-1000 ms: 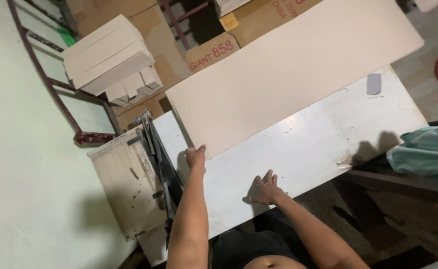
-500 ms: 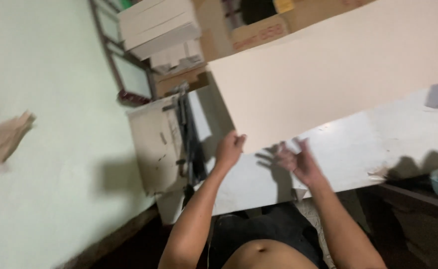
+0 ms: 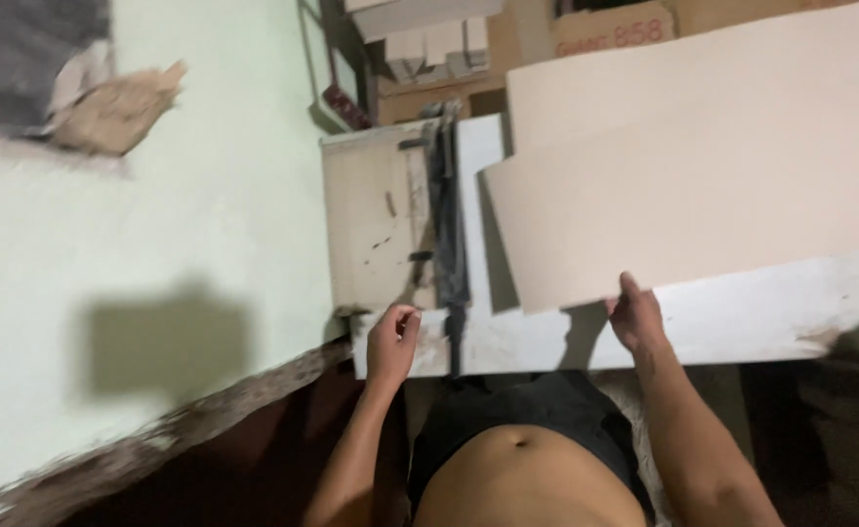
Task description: Using a manual paper cutter to slice sheets of paper into smaller strips.
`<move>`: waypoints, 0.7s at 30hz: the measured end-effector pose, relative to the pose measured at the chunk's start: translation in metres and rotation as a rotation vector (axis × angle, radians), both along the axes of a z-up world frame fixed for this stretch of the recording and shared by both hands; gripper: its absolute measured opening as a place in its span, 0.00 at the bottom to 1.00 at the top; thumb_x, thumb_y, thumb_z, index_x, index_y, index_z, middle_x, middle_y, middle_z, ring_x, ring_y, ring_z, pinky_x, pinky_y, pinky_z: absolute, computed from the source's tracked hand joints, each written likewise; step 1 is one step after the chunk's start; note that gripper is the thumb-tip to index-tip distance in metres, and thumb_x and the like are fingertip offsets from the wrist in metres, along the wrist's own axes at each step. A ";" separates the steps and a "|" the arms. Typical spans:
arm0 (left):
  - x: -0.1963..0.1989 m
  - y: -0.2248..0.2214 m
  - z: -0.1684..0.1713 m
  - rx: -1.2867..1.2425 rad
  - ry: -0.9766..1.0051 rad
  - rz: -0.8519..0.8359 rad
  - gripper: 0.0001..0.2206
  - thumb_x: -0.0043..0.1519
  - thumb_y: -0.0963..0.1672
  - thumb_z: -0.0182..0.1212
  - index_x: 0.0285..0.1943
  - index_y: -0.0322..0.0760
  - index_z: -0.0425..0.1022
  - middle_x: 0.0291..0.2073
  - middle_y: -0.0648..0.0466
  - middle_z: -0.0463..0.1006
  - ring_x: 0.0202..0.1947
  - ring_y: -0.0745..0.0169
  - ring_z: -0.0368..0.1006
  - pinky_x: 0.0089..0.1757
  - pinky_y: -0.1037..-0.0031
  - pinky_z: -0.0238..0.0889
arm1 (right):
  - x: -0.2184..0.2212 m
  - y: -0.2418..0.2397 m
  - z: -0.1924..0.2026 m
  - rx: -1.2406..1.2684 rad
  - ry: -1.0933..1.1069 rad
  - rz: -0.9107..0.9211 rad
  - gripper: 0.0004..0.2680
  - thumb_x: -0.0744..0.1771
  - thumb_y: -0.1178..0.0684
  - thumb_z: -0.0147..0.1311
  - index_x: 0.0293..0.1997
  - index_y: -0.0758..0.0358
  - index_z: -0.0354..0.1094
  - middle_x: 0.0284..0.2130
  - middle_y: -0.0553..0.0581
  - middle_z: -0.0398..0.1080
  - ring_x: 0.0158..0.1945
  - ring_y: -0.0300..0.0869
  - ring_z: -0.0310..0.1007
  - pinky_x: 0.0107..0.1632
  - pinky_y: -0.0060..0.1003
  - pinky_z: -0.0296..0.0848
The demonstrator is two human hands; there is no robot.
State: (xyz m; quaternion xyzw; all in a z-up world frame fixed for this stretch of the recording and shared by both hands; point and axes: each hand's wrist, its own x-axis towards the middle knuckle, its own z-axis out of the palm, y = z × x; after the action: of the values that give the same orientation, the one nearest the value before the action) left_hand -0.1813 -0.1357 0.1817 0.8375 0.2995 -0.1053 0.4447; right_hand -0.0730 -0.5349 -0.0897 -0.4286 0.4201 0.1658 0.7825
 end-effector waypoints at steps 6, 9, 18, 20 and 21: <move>-0.108 0.085 -0.131 -0.079 0.231 -0.112 0.09 0.67 0.48 0.54 0.47 0.44 0.75 0.40 0.43 0.80 0.44 0.39 0.77 0.46 0.54 0.70 | -0.041 0.099 0.061 -0.099 0.046 0.462 0.16 0.72 0.46 0.52 0.64 0.62 0.59 0.51 0.65 0.70 0.48 0.56 0.76 0.50 0.53 0.75; -0.150 0.100 -0.146 -0.133 0.372 -0.155 0.10 0.65 0.50 0.57 0.51 0.48 0.77 0.48 0.46 0.81 0.53 0.42 0.75 0.52 0.55 0.69 | -0.063 0.158 0.070 -0.172 -0.071 0.770 0.25 0.67 0.55 0.52 0.75 0.62 0.52 0.63 0.75 0.61 0.61 0.65 0.67 0.60 0.67 0.65; -0.180 0.134 -0.174 -0.223 0.291 0.014 0.13 0.67 0.46 0.58 0.55 0.36 0.75 0.56 0.38 0.76 0.61 0.36 0.68 0.57 0.50 0.65 | -0.063 0.222 -0.054 -0.466 -0.541 1.310 0.19 0.64 0.52 0.54 0.62 0.65 0.66 0.53 0.73 0.71 0.57 0.68 0.71 0.61 0.64 0.68; -0.178 0.130 -0.181 -0.233 0.298 0.018 0.13 0.68 0.47 0.57 0.56 0.35 0.74 0.55 0.38 0.76 0.59 0.37 0.70 0.55 0.50 0.66 | -0.057 0.206 -0.047 -0.559 -0.597 1.391 0.17 0.65 0.50 0.55 0.57 0.67 0.71 0.49 0.73 0.76 0.54 0.69 0.73 0.60 0.63 0.70; -0.173 0.125 -0.169 -0.223 0.389 -0.081 0.16 0.68 0.48 0.57 0.60 0.36 0.73 0.58 0.38 0.74 0.61 0.38 0.69 0.56 0.51 0.66 | -0.057 0.203 -0.023 -0.497 -0.363 1.200 0.18 0.67 0.49 0.54 0.64 0.59 0.67 0.50 0.66 0.76 0.53 0.60 0.76 0.57 0.58 0.73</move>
State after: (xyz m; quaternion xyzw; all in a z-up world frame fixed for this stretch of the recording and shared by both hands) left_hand -0.3540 -0.0103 0.0123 0.7585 0.3321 -0.3152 0.4637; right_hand -0.1303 -0.3324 -0.1128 -0.7760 -0.0031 0.3955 0.4913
